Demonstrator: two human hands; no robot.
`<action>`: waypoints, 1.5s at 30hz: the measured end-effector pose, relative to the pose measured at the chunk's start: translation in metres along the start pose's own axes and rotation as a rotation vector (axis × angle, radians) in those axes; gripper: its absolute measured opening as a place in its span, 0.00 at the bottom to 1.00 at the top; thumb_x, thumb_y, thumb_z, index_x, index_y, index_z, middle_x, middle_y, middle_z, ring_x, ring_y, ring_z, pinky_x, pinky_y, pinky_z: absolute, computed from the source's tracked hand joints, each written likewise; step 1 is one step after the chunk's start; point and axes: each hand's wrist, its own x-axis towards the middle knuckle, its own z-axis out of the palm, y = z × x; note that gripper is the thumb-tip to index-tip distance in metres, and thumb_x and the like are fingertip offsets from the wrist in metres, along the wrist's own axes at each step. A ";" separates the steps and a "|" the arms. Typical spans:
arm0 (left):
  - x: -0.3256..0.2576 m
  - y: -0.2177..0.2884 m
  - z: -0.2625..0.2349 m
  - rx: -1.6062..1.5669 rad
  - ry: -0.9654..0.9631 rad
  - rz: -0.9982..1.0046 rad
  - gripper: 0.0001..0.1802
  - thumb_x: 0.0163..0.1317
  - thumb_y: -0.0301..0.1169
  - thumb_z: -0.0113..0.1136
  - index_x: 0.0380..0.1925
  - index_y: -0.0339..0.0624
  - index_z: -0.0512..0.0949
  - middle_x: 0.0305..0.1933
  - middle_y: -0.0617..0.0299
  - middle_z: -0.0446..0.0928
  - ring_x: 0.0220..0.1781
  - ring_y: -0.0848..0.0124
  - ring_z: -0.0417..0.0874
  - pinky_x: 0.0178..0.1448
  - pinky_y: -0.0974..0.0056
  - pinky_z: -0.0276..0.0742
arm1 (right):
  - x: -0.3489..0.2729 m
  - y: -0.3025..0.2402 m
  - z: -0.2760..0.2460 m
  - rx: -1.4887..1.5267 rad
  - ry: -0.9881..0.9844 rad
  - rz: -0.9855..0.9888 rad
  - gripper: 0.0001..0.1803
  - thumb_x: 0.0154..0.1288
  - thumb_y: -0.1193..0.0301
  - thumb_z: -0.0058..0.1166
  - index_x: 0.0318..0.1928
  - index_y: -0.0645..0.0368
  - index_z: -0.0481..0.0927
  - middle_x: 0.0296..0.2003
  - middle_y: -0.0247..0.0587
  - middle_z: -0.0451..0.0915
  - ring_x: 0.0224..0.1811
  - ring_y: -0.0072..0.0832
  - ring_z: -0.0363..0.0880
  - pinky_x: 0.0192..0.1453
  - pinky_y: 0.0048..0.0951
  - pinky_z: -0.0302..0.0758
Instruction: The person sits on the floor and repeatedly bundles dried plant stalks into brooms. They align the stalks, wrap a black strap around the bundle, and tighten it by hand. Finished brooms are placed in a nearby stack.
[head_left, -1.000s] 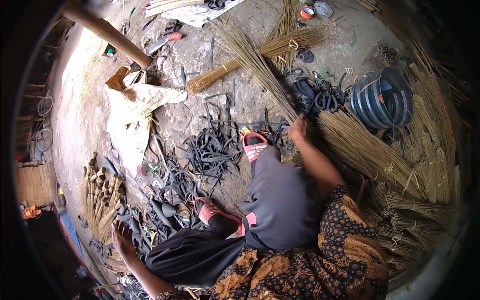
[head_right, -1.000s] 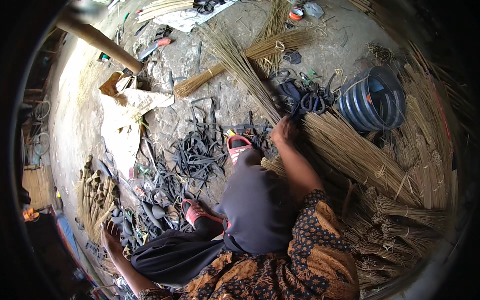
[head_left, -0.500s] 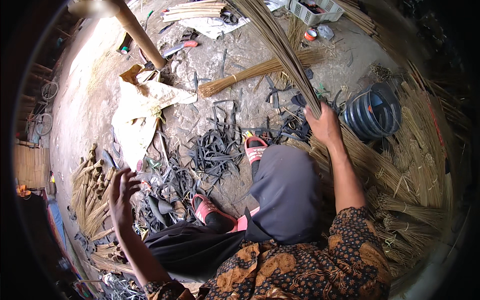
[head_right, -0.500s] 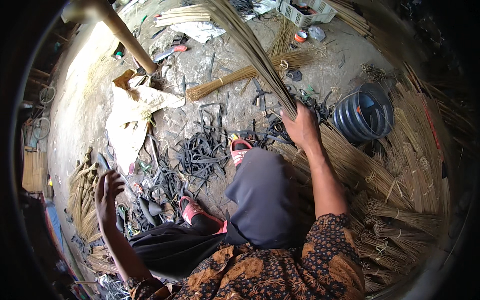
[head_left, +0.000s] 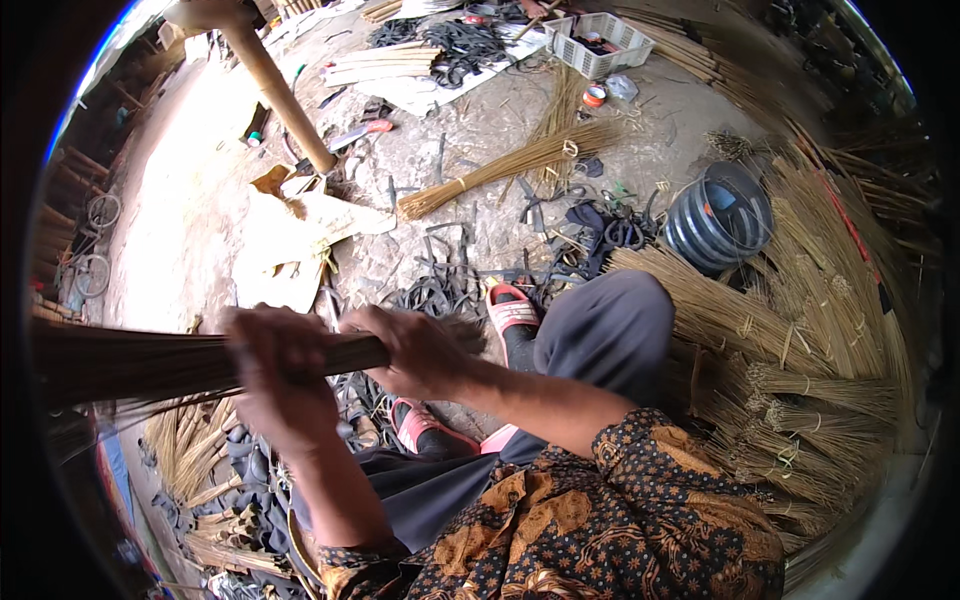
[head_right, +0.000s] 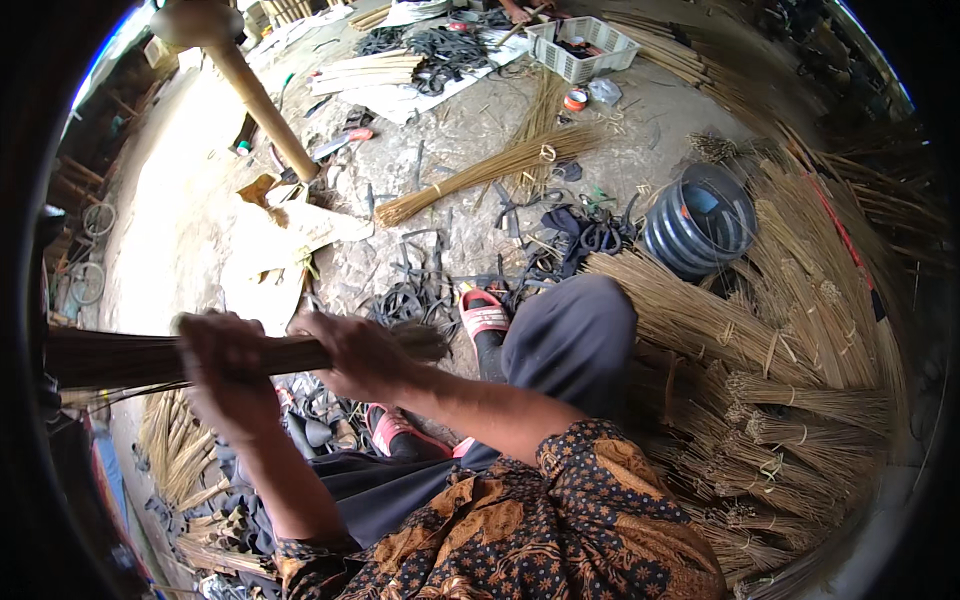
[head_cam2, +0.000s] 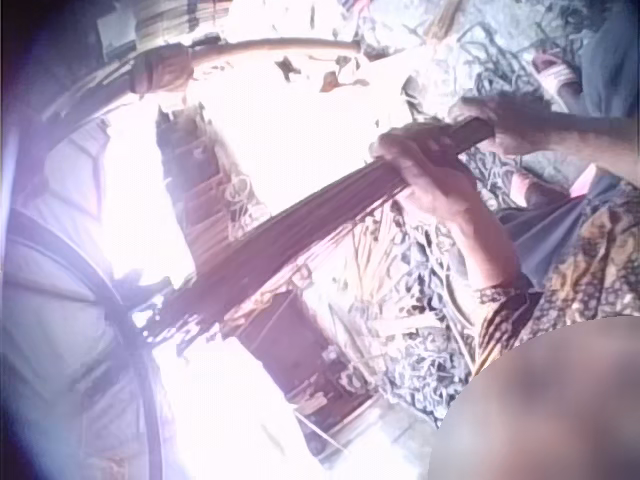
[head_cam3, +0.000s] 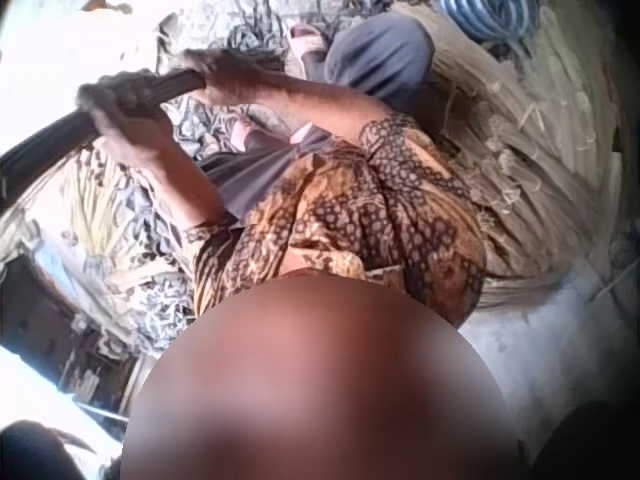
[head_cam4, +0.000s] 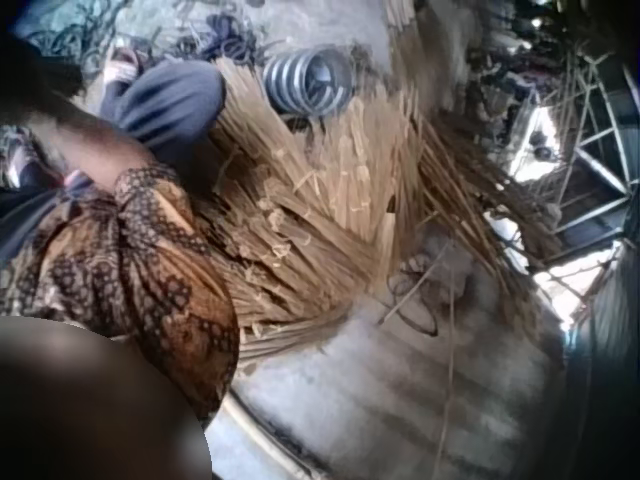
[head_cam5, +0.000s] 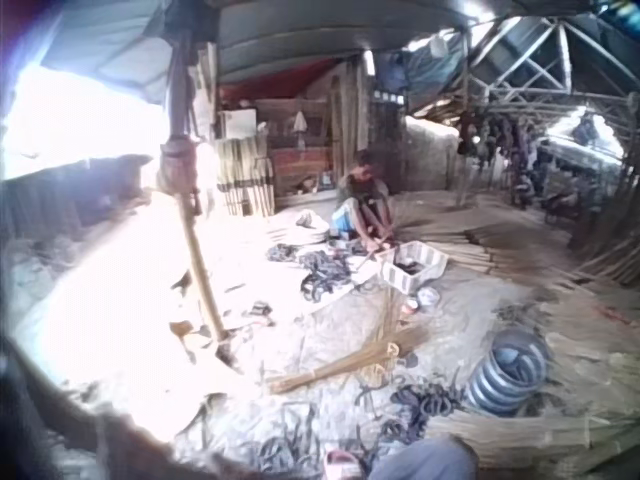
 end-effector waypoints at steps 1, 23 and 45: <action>-0.013 -0.020 -0.012 0.151 -0.014 0.003 0.20 0.83 0.45 0.49 0.31 0.47 0.71 0.26 0.69 0.67 0.29 0.75 0.67 0.41 0.65 0.69 | -0.019 0.016 0.013 0.030 -0.023 0.069 0.21 0.65 0.73 0.67 0.56 0.58 0.76 0.41 0.49 0.86 0.42 0.47 0.89 0.46 0.44 0.85; -0.104 -0.180 -0.122 0.453 -0.027 -0.280 0.41 0.62 0.29 0.66 0.74 0.33 0.62 0.75 0.44 0.67 0.80 0.56 0.65 0.84 0.56 0.55 | -0.085 0.138 0.047 0.019 -0.103 0.606 0.15 0.77 0.60 0.54 0.52 0.59 0.79 0.32 0.52 0.86 0.36 0.44 0.89 0.38 0.44 0.83; -0.069 -0.122 -0.067 0.635 -0.301 -0.820 0.14 0.67 0.38 0.67 0.35 0.37 0.78 0.24 0.57 0.81 0.26 0.68 0.83 0.34 0.59 0.77 | 0.021 0.045 0.026 1.093 0.070 0.868 0.24 0.66 0.53 0.73 0.50 0.59 0.85 0.17 0.26 0.71 0.17 0.18 0.70 0.25 0.27 0.72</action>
